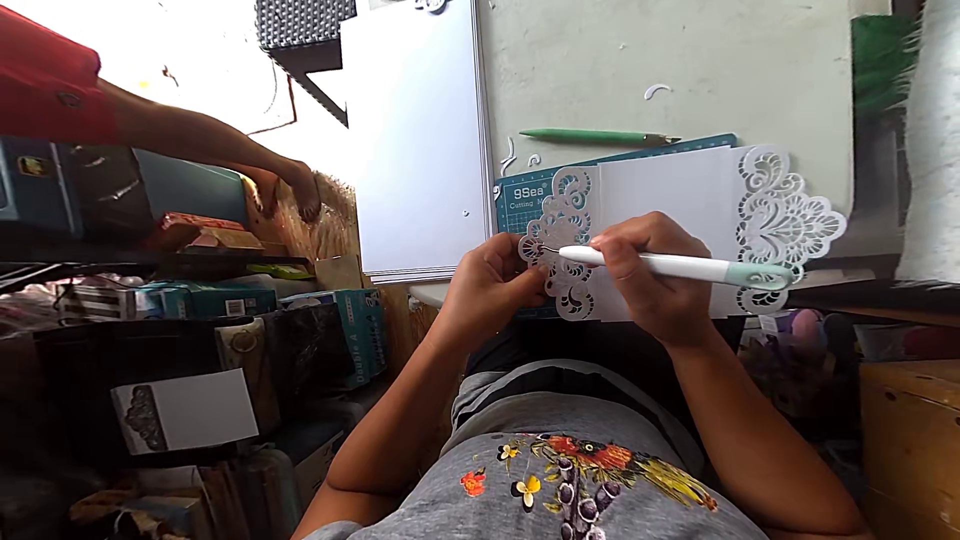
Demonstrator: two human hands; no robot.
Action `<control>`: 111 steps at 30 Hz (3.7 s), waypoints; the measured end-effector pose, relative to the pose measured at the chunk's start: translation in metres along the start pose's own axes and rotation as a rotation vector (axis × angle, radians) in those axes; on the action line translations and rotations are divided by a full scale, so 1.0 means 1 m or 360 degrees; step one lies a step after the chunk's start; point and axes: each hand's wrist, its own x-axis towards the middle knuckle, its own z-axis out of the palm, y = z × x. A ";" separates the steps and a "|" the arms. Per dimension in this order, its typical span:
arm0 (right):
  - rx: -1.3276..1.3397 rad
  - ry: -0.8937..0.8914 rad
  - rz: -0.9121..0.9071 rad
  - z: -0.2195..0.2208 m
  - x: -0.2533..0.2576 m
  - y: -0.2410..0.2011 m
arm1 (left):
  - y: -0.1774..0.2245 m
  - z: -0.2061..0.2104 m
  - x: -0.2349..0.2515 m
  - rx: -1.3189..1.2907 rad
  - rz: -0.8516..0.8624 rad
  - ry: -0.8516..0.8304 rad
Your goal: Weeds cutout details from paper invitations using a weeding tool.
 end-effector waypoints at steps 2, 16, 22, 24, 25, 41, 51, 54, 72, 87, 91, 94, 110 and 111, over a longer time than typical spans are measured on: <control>-0.0029 -0.0007 -0.0007 0.001 -0.001 -0.001 | -0.001 0.001 0.000 -0.0029 -0.0014 0.0003; 0.0025 0.0001 -0.0006 -0.002 -0.002 0.000 | 0.000 0.001 -0.002 -0.0039 -0.0050 -0.0011; 0.0047 0.0033 -0.0003 -0.002 -0.002 0.000 | -0.003 0.001 -0.001 -0.0070 0.0014 0.0006; 0.0054 0.0071 0.0011 -0.003 -0.003 0.000 | -0.003 0.001 0.000 -0.0069 0.0000 0.0018; 0.0046 0.0073 0.0014 -0.003 -0.003 0.000 | -0.003 0.001 0.000 -0.0071 0.0000 0.0022; 0.0040 -0.0038 -0.0032 -0.002 -0.002 0.001 | -0.002 0.002 -0.001 -0.0058 0.0014 0.0042; 0.0035 -0.0002 0.0000 -0.002 -0.002 0.000 | -0.002 -0.003 -0.003 -0.0358 -0.0129 0.0003; 0.0064 0.0066 0.0023 -0.003 -0.001 0.002 | -0.002 -0.006 -0.002 -0.0432 -0.0157 -0.0003; -0.0054 -0.0009 0.0013 0.000 -0.001 -0.002 | -0.003 -0.003 -0.004 -0.0478 -0.0185 -0.0093; -0.0027 0.0041 0.0025 -0.002 -0.004 -0.002 | -0.005 0.000 -0.005 -0.0390 -0.0163 -0.0063; 0.0021 0.0109 0.0033 -0.003 -0.004 0.000 | -0.004 0.002 -0.005 -0.0388 -0.0185 -0.0037; 0.0128 0.0184 0.0036 -0.004 -0.004 0.005 | -0.003 0.003 -0.005 -0.0388 -0.0187 -0.0027; -0.0010 0.0109 0.0035 -0.001 -0.002 0.002 | 0.000 0.004 -0.003 -0.0415 -0.0191 0.0018; -0.0040 0.0087 0.0043 -0.001 -0.002 0.000 | 0.000 0.004 -0.003 -0.0416 -0.0195 0.0016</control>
